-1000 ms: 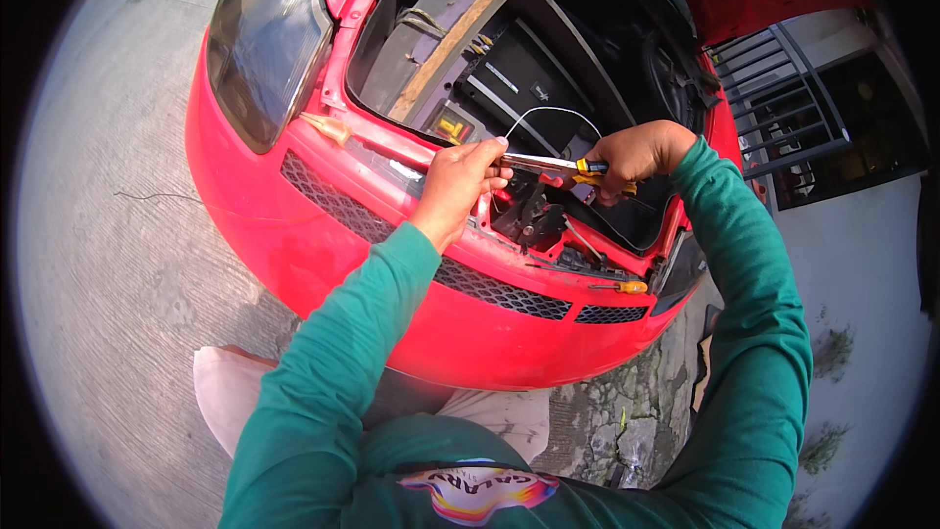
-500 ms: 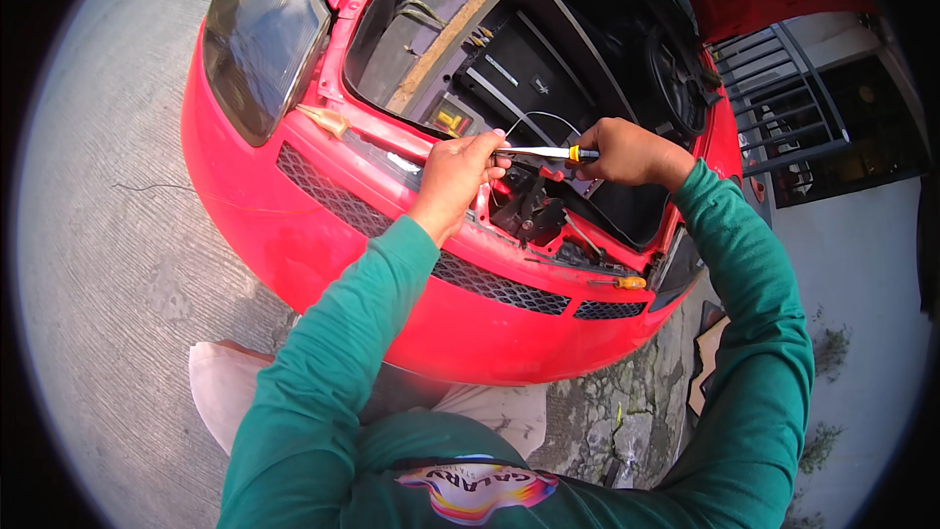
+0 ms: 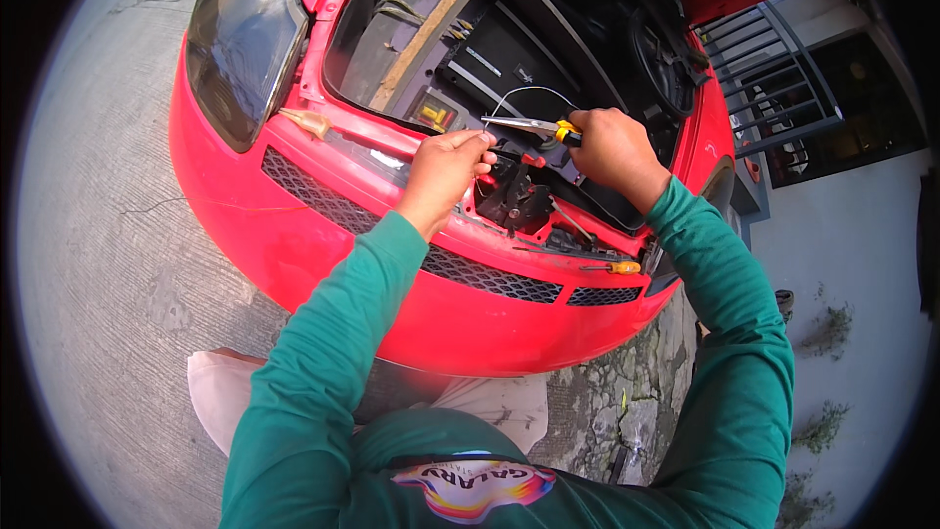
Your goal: The person works on the front bumper area of a red car with the hood open. They use a screwdriver to adjust components and manipulate wires near the grille. Later, they use pliers to strip and cut wires, continuing to work on the electrical connections within the front assembly.
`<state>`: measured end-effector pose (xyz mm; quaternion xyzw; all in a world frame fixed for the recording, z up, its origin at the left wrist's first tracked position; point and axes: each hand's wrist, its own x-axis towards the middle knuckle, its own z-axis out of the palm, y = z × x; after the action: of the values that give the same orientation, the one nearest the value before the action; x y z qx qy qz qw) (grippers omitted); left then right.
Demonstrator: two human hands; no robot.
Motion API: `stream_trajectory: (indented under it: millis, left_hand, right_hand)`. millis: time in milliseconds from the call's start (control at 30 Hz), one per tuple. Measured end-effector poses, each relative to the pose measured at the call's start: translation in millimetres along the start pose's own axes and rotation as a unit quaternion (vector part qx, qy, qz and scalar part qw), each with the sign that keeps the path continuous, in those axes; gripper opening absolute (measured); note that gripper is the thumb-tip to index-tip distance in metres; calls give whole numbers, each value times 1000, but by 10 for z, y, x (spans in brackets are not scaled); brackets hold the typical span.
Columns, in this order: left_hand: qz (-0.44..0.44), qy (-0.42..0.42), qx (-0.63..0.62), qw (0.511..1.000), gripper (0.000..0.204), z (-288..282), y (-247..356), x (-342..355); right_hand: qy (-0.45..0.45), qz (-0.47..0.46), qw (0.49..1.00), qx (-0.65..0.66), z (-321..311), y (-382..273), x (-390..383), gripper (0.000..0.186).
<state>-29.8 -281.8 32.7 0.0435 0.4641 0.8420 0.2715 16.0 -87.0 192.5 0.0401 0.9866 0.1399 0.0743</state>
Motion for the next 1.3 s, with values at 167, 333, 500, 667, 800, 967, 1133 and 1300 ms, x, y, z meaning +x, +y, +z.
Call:
stream_trajectory:
  millis: [167,333,500,667,800,967,1133,1300]
  left_hand:
    - [-9,19,27,999,22,39,19,-22]
    - [1,13,29,999,23,11,9,-30]
    - [16,0,60,998,24,39,10,-39]
    - [38,-14,65,997,25,43,20,-61]
    - [44,-15,77,996,26,69,19,-73]
    - [55,-13,83,995,26,76,5,-70]
    - [59,-11,92,994,25,74,19,-84]
    - [57,-11,91,994,25,96,8,-72]
  right_hand:
    - [-54,-108,989,86,126,260,-16,41]
    - [-64,-87,989,100,109,344,-75,50]
    - [-44,-60,995,65,150,256,-48,54]
    - [-73,-65,994,50,55,141,17,59]
    - [-104,-59,992,33,-102,37,38,59]
    - [-150,-35,988,23,-178,-29,62,58]
    - [-172,-32,985,15,-280,-122,54,54]
    - [-164,-63,984,23,-176,-24,84,52]
